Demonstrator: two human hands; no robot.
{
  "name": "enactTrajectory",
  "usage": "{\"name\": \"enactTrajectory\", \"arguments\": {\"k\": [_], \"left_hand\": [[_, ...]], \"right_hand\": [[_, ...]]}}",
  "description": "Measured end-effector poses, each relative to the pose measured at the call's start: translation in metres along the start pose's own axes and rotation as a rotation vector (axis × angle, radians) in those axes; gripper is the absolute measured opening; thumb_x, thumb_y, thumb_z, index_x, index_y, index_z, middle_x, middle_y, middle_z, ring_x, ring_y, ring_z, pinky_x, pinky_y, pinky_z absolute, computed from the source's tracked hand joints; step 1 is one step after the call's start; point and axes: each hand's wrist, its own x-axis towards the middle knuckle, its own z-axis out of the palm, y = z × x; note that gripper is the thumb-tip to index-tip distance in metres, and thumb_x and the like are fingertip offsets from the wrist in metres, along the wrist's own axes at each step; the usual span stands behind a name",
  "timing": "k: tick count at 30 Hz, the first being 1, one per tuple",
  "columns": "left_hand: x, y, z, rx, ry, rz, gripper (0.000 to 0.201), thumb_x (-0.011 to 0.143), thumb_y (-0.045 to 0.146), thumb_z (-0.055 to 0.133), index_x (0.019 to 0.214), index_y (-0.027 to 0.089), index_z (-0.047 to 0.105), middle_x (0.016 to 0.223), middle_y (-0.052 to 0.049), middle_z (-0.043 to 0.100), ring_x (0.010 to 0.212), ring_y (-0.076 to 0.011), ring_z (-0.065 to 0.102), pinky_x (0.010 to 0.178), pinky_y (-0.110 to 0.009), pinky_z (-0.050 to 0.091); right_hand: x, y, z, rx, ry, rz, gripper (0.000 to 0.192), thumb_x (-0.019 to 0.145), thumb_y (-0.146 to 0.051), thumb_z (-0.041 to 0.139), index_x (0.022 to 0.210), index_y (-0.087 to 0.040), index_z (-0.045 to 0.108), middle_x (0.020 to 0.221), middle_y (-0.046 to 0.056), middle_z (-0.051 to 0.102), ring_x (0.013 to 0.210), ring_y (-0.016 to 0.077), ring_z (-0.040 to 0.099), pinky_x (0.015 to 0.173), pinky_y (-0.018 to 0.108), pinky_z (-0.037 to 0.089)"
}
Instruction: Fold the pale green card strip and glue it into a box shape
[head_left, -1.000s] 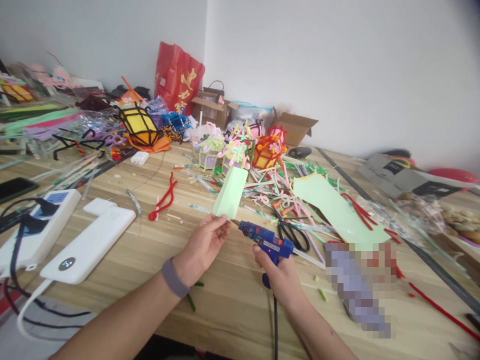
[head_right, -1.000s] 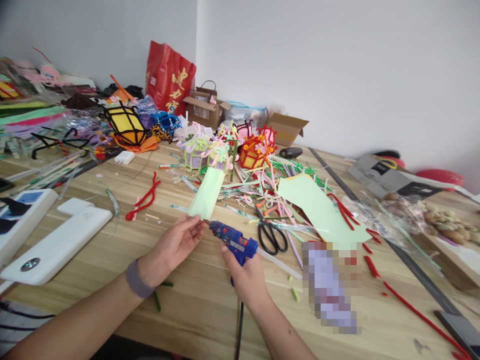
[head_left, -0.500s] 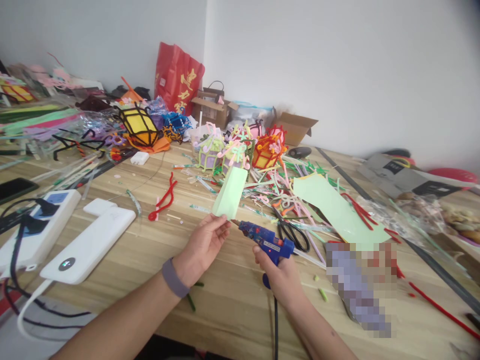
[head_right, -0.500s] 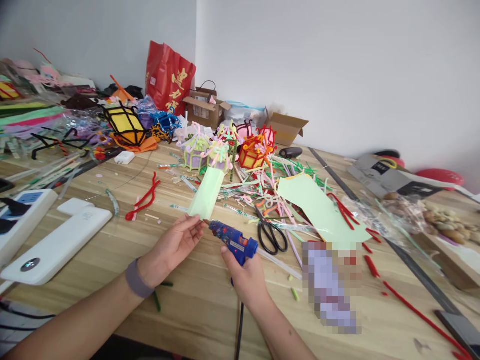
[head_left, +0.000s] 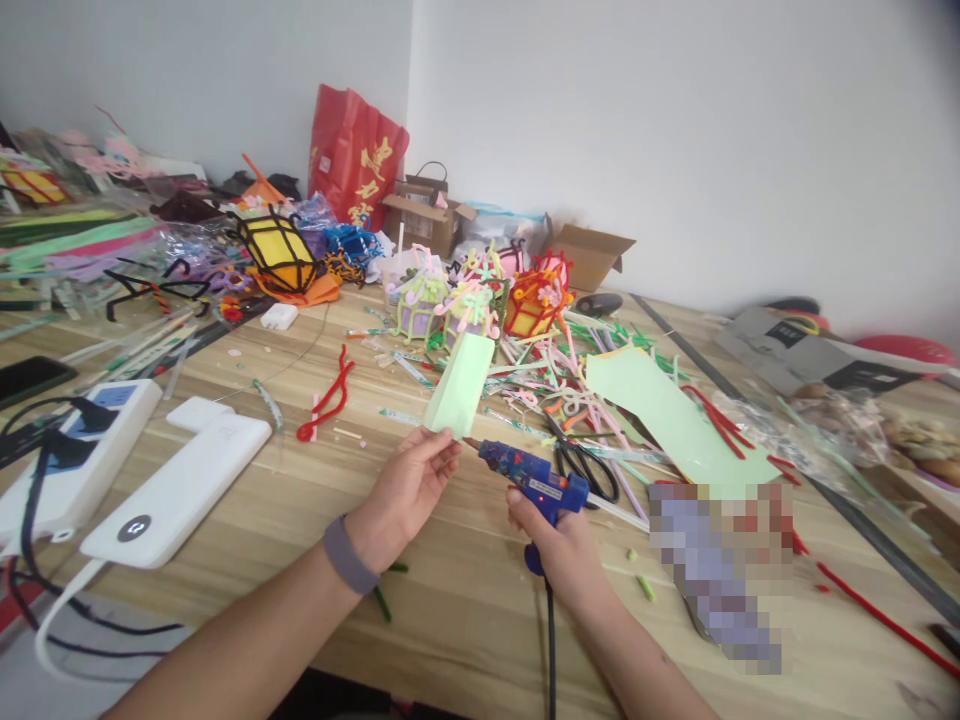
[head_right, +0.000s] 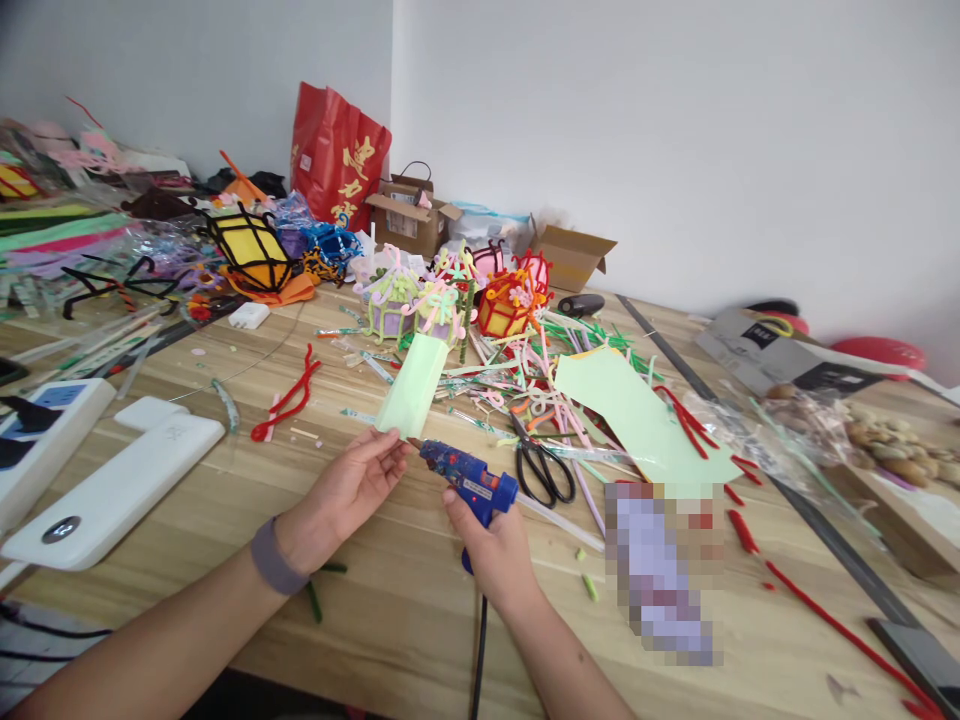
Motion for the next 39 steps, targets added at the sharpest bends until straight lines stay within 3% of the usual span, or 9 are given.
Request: {"name": "enactTrajectory", "arguments": {"k": [6,10,15,20,32,39], "left_hand": [[-0.0006,0.0019,-0.0002,0.009,0.015,0.004,0.015,0.077,0.001,0.065,0.070,0.014,0.059,0.065,0.000,0.065,0.060,-0.0087,0.063,0.056,-0.017,0.049],[-0.0001,0.0022,-0.0013,0.014,0.009,0.005,0.014,0.079,0.002,0.063,0.072,0.013,0.060,0.066,-0.001,0.065,0.060,-0.0090,0.063,0.056,-0.017,0.049],[0.0013,0.0030,-0.0012,-0.003,0.007,0.017,0.016,0.080,0.000,0.060,0.071,0.013,0.060,0.066,0.000,0.065,0.059,-0.0083,0.063,0.055,-0.017,0.049],[0.0016,0.0034,-0.0004,-0.008,-0.001,0.019,0.016,0.078,0.000,0.063,0.070,0.013,0.060,0.065,0.000,0.065,0.058,-0.0086,0.063,0.054,-0.017,0.050],[0.0004,0.0031,-0.0009,-0.031,0.002,0.011,0.019,0.081,-0.001,0.059,0.069,0.013,0.060,0.064,-0.002,0.065,0.059,-0.0087,0.064,0.056,-0.017,0.053],[0.0008,0.0028,-0.0006,-0.031,0.013,0.009,0.017,0.079,-0.001,0.061,0.069,0.013,0.060,0.064,-0.001,0.065,0.057,-0.0087,0.063,0.055,-0.017,0.052]], "right_hand": [[0.0011,0.0056,-0.0025,0.333,-0.239,0.064,0.036,0.073,-0.052,0.071,0.074,-0.017,0.063,0.068,0.002,0.062,0.063,0.0129,0.053,0.063,0.026,0.042],[-0.0007,0.0041,-0.0036,0.552,-0.302,0.127,0.034,0.068,-0.046,0.077,0.081,-0.017,0.066,0.072,0.003,0.064,0.063,0.0124,0.054,0.061,0.025,0.044],[-0.0008,-0.0003,-0.0065,0.765,-0.410,0.228,0.033,0.066,-0.044,0.078,0.080,-0.018,0.065,0.071,0.000,0.061,0.048,0.0075,0.043,0.042,0.020,0.037],[0.0013,-0.0006,-0.0089,0.827,-0.484,0.288,0.030,0.069,-0.043,0.075,0.081,-0.019,0.063,0.070,-0.001,0.061,0.040,0.0036,0.031,0.037,0.018,0.033],[0.0048,0.0008,-0.0087,0.823,-0.447,0.327,0.029,0.068,-0.043,0.075,0.077,-0.018,0.062,0.067,-0.002,0.061,0.038,0.0017,0.025,0.035,0.016,0.030],[0.0044,0.0025,-0.0059,0.741,-0.363,0.269,0.031,0.070,-0.047,0.073,0.077,-0.017,0.064,0.066,-0.002,0.061,0.037,0.0019,0.027,0.033,0.016,0.030]]}}
